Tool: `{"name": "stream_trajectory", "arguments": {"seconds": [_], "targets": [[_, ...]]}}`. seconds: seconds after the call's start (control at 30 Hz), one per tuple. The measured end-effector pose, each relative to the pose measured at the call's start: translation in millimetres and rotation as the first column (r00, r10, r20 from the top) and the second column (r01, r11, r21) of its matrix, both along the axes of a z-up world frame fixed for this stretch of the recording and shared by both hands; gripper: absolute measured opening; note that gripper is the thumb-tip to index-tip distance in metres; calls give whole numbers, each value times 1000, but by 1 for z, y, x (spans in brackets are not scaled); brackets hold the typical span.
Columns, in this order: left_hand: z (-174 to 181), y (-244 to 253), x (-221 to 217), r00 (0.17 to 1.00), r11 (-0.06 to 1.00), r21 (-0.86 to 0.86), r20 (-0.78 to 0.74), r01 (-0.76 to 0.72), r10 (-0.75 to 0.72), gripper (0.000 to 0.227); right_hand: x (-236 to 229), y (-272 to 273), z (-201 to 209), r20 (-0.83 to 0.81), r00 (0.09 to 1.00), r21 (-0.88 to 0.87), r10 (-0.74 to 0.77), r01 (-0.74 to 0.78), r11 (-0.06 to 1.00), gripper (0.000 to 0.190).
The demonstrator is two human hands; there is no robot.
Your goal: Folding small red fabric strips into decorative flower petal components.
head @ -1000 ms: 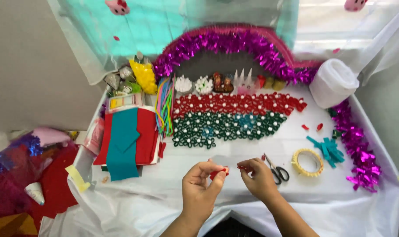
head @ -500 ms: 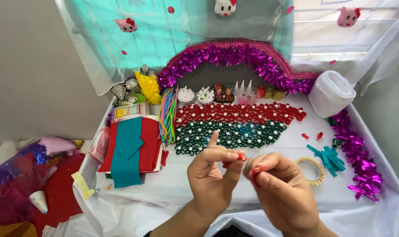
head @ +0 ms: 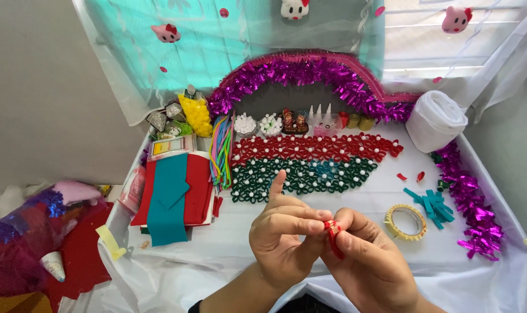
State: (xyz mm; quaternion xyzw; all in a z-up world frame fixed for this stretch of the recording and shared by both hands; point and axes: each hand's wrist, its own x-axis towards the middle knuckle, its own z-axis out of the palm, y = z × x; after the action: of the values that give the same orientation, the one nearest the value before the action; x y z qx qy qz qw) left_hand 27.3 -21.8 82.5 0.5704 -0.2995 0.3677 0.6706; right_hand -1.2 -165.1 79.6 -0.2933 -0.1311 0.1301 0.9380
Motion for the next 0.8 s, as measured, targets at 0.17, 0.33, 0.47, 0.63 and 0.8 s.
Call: {"name": "stream_trajectory", "arguments": {"seconds": [0.17,0.33,0.47,0.63,0.8], "targets": [[1,0,-2,999,999,28,21,-35,34,13,-3,-1,1,-5,1000,14,15,-15,1000,6],[3,-1,-4,998,998,38,33,-46,45,12,-4,-1,3,-8,1000,36,22,-22,999,8],[4,-1,-5,998,997,49,35,-55,53,13,-3,-2,4,-42,999,4,-3,4,1000,9],[3,1,-7,999,997,64,28,-44,43,11,-4,-3,3,-61,998,-6,-19,18,1000,7],[-2,0,-7,1000,997,74,13,-2,2,7,-4,2,6,-28,998,-20,-51,50,999,7]]}}
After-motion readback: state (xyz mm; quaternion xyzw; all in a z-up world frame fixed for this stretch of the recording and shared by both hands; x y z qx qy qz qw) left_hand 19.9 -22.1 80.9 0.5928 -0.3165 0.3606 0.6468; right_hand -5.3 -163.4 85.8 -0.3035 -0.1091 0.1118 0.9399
